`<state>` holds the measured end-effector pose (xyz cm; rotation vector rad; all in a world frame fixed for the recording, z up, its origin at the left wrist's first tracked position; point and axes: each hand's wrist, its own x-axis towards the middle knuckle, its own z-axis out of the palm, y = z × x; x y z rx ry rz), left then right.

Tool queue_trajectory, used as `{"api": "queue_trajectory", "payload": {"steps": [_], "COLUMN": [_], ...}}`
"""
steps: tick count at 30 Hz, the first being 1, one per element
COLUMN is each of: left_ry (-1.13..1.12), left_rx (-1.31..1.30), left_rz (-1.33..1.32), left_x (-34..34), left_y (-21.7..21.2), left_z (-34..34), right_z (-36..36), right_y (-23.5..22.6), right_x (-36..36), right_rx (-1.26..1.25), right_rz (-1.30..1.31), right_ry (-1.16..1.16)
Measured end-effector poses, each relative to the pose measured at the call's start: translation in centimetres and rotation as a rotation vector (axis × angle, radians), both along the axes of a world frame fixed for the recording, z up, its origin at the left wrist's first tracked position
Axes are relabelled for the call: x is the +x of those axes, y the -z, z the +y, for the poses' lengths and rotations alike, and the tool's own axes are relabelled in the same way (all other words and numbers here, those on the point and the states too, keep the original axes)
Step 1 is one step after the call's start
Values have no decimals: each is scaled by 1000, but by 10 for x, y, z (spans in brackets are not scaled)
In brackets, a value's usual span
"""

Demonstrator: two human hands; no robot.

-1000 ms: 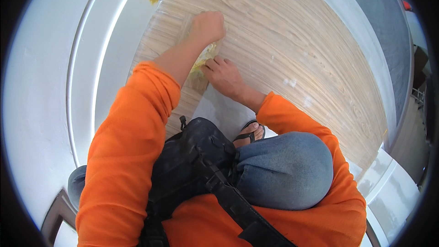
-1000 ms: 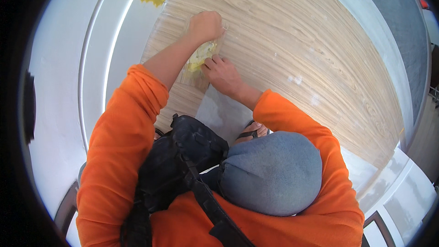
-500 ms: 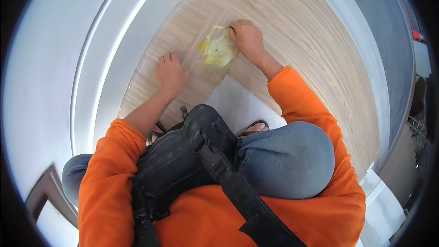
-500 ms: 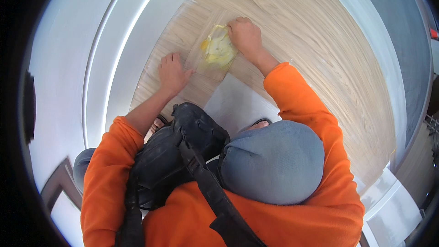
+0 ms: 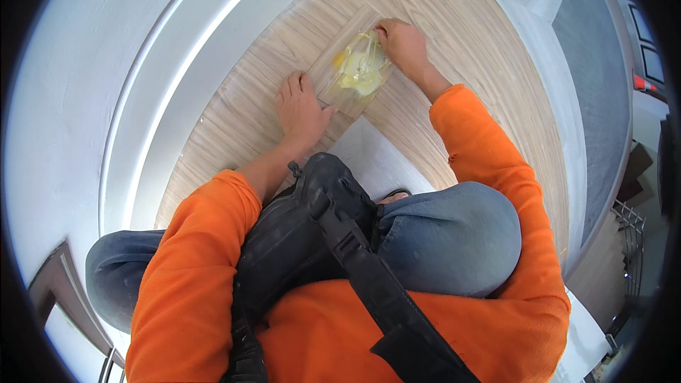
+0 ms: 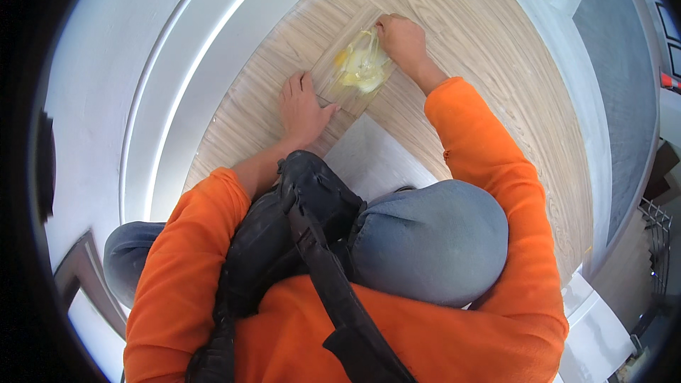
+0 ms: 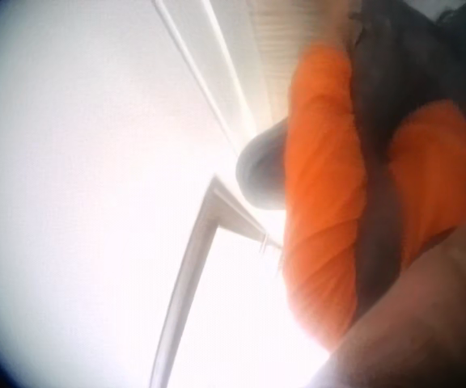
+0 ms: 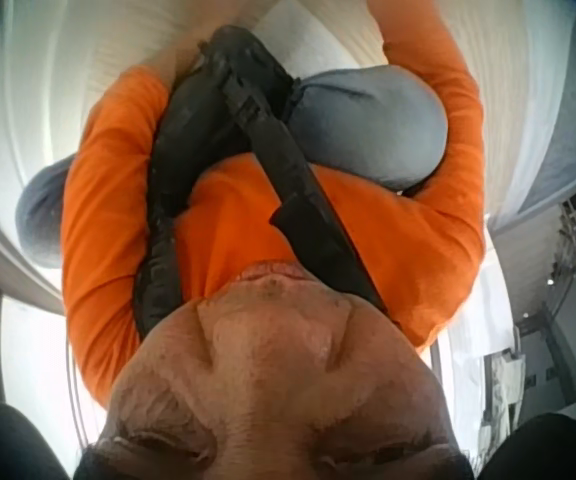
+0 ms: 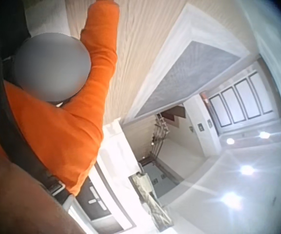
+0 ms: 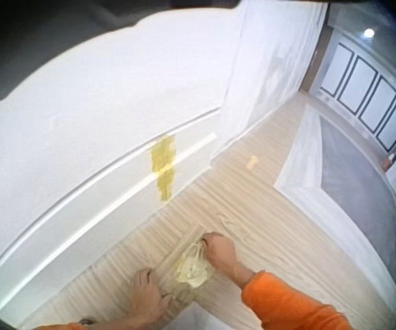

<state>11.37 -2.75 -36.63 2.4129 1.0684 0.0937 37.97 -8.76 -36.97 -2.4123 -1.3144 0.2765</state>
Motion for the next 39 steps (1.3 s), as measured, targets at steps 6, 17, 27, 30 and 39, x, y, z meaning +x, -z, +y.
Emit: {"api": "queue_trajectory", "payload": {"steps": [6, 17, 27, 30, 39], "left_ry": [30, 145, 146, 160, 187], "left_rx": [22, 106, 118, 125, 159], "left_rz": [119, 182, 169, 179, 241], "left_x": [-1, -2, -1, -4, 0], "left_y": [-1, 2, 4, 2, 3], "left_z": [4, 13, 14, 17, 19], "right_z": [-37, 2, 14, -11, -44], "right_y": [19, 10, 10, -1, 9], "right_x": [-65, -65, -37, -61, -52], "right_rx": [53, 22, 119, 28, 44], "right_rz": [-89, -128, -66, -79, -100], "right_ry": [-279, -423, -412, -567, -175]}}
